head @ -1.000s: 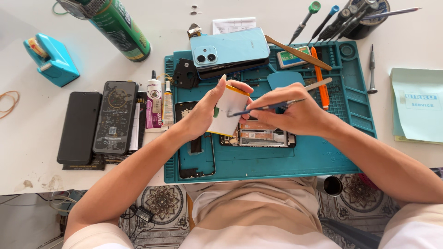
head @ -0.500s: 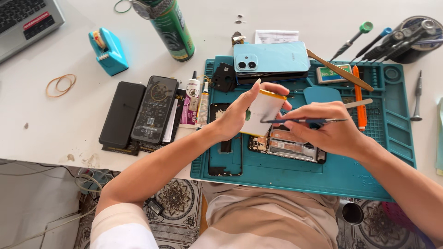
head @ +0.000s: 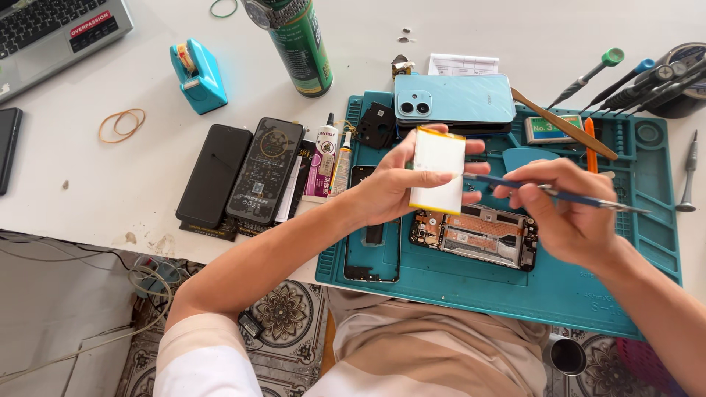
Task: The person removes a smartphone battery from a disassembled phone and uses a small brush to clean both sides of the battery. The person holds the battery with one hand and scrubs the surface with the brush in the other hand, then flips the battery to clean the opposite side.
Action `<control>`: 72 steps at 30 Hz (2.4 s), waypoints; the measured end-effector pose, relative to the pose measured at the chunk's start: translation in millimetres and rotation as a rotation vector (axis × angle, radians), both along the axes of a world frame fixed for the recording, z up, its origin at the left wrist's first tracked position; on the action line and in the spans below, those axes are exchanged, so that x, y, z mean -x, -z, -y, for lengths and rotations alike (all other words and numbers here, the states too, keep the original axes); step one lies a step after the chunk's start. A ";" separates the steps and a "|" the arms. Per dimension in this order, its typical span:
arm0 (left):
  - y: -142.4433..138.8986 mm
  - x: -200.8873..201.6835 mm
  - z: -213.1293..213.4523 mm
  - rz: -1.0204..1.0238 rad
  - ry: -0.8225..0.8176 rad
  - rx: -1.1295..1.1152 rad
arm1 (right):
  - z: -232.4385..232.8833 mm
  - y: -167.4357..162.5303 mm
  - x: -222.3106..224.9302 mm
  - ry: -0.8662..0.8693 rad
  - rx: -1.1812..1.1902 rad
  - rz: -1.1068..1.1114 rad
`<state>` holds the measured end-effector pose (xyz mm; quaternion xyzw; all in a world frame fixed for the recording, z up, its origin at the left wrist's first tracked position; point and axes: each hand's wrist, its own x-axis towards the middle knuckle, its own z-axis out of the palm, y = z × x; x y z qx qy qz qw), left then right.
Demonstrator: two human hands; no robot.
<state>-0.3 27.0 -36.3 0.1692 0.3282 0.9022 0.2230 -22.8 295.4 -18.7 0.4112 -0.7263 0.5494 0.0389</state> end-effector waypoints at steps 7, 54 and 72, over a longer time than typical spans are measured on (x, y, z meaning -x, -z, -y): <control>-6.2 2.0 7.8 -0.114 -0.128 0.085 | -9.9 10.6 2.7 0.034 0.063 0.066; 11.9 -7.6 -8.8 0.011 0.124 0.095 | 22.8 -18.0 -10.6 0.035 -0.225 -0.098; 9.5 -4.5 -13.9 0.062 0.130 0.097 | 17.6 -7.0 -0.8 -0.033 -0.181 0.133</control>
